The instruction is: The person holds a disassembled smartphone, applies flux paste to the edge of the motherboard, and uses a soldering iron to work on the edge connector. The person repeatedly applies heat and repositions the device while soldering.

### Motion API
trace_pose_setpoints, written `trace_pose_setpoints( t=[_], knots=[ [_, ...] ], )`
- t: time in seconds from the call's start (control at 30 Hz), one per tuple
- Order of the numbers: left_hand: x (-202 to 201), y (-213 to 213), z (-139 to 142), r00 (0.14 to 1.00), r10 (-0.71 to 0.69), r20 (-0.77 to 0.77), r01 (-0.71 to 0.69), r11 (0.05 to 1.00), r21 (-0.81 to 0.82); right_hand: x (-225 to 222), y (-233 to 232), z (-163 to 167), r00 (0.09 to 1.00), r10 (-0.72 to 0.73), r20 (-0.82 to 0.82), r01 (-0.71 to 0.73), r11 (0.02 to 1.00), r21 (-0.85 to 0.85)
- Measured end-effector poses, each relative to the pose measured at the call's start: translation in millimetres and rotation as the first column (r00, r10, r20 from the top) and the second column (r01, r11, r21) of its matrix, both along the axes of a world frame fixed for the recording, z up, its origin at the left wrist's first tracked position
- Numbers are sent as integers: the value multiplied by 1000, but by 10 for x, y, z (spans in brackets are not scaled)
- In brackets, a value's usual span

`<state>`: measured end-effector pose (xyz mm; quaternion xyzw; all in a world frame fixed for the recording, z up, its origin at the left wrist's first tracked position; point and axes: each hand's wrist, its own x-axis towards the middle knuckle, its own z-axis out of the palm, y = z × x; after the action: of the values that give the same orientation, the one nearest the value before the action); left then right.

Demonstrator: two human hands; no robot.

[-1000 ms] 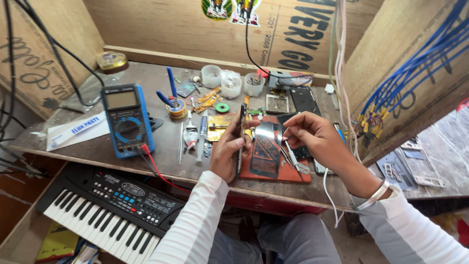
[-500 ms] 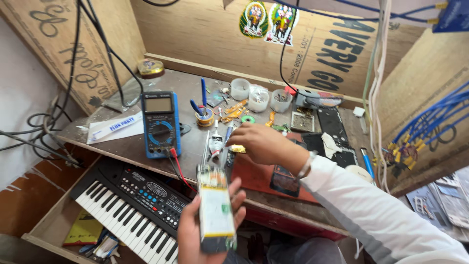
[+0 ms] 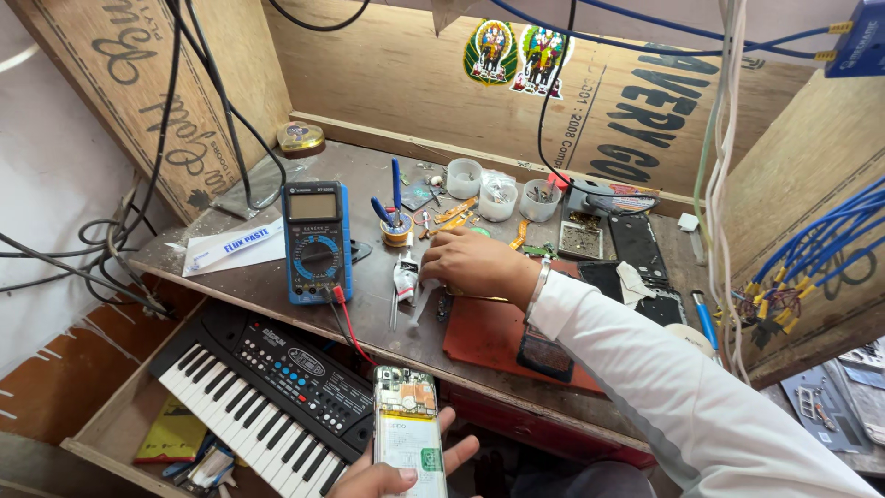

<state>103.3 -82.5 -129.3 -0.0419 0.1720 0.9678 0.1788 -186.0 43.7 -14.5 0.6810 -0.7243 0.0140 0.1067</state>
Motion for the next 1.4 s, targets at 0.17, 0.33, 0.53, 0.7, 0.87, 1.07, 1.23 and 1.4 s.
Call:
trace_pose_setpoints(
  t=[0.17,0.33,0.53,0.7,0.87,1.07,1.23,1.4],
  knots=[
    [30,-24,84,993,-12,116,33,982,-184,147,172,122,990,7,140,32,961,-275],
    [-126,4,368,992,115,47,-78,868,-490,483,710,138,732,119,671,410,710,-573],
    [-593,205,931,765,-103,-636,-644,-98,-759,1074,1471,-38,253,684,684,854,175,-491],
    [-1069,387,1211,717,-200,-668,-697,-226,-681,1636,1858,-210,271,741,615,890,50,-453],
    [-1286,379,1042,701,-294,-650,-702,-120,-702,1846,2042,-332,262,747,611,934,-38,-354],
    [-1354,348,639,640,-121,-759,-750,117,-651,1800,1910,-354,190,853,486,876,76,-476],
    [-1342,327,502,598,-126,-792,-777,154,-611,1769,1655,-235,43,930,366,848,160,-506],
    [-1317,340,533,604,-117,-788,-776,139,-615,1691,1501,-48,-86,946,313,836,239,-493]
  ],
)
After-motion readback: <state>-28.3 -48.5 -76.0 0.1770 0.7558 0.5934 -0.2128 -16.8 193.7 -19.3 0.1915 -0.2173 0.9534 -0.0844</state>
